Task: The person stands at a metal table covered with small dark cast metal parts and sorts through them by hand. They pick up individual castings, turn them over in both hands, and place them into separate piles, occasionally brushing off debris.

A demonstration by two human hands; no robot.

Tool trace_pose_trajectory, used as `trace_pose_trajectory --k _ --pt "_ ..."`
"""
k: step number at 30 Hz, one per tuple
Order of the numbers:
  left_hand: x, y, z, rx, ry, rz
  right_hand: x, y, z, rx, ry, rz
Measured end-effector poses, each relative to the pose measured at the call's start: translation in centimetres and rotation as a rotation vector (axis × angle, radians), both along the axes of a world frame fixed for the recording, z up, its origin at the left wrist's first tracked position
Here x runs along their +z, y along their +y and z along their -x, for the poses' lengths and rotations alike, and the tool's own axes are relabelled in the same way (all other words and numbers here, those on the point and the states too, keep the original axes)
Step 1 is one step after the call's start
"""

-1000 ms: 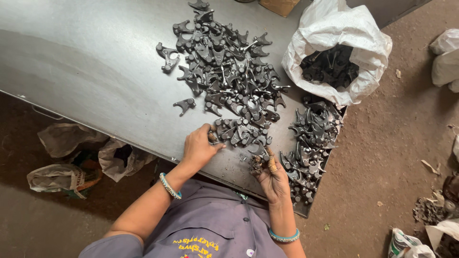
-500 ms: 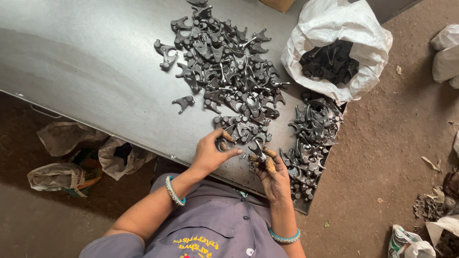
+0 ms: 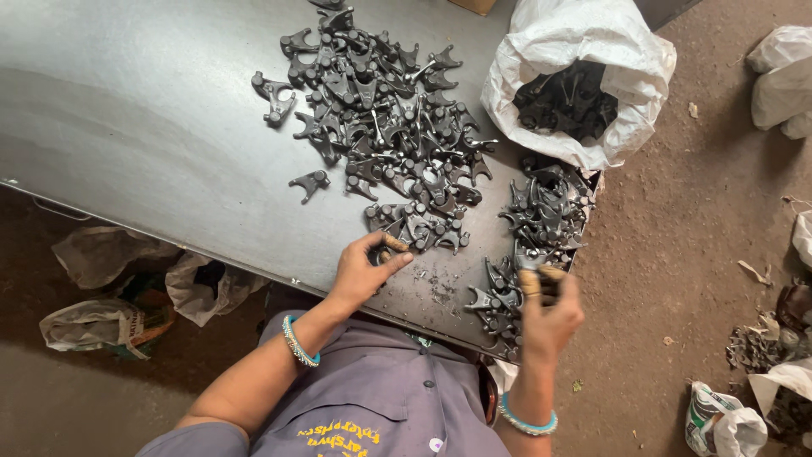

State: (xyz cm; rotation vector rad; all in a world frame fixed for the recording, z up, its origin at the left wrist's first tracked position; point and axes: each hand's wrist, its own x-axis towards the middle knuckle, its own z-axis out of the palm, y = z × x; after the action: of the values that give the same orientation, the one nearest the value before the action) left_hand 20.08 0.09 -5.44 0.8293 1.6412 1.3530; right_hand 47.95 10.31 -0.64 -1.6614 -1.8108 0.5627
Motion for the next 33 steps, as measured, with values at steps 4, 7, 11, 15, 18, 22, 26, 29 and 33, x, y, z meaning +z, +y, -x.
trace_pose_trajectory --k 4,7,11,15,18,22,26,29,33 --pt "0.6 0.2 0.8 0.037 0.049 0.01 2.1 1.6 -0.5 0.005 -0.376 -0.124" --pt "1.3 0.2 0.9 0.043 0.168 0.027 2.2 1.4 1.6 0.124 -0.405 -0.256" --pt "2.0 0.1 -0.1 0.0 0.598 0.016 0.3 0.9 6.9 0.376 -0.12 -0.112" --pt "2.1 0.5 -0.4 -0.018 0.765 0.032 -1.3 1.3 10.0 0.39 -0.174 0.029" --pt "1.7 1.0 -0.1 -0.033 0.794 0.083 -1.7 1.2 10.1 0.421 -0.198 0.043" --pt "1.1 2.3 0.4 -0.043 0.791 0.09 -2.5 -0.5 9.3 0.419 -0.052 0.119" --pt "1.3 2.9 0.9 0.004 0.841 0.072 -4.3 -2.9 8.2 0.337 0.141 0.323" --pt "1.5 2.7 1.7 0.058 0.759 0.008 -5.9 -3.9 6.6 0.388 0.632 0.498" --pt "0.9 1.4 1.4 0.018 0.283 0.026 -7.3 -3.4 4.3 0.289 1.217 0.912"
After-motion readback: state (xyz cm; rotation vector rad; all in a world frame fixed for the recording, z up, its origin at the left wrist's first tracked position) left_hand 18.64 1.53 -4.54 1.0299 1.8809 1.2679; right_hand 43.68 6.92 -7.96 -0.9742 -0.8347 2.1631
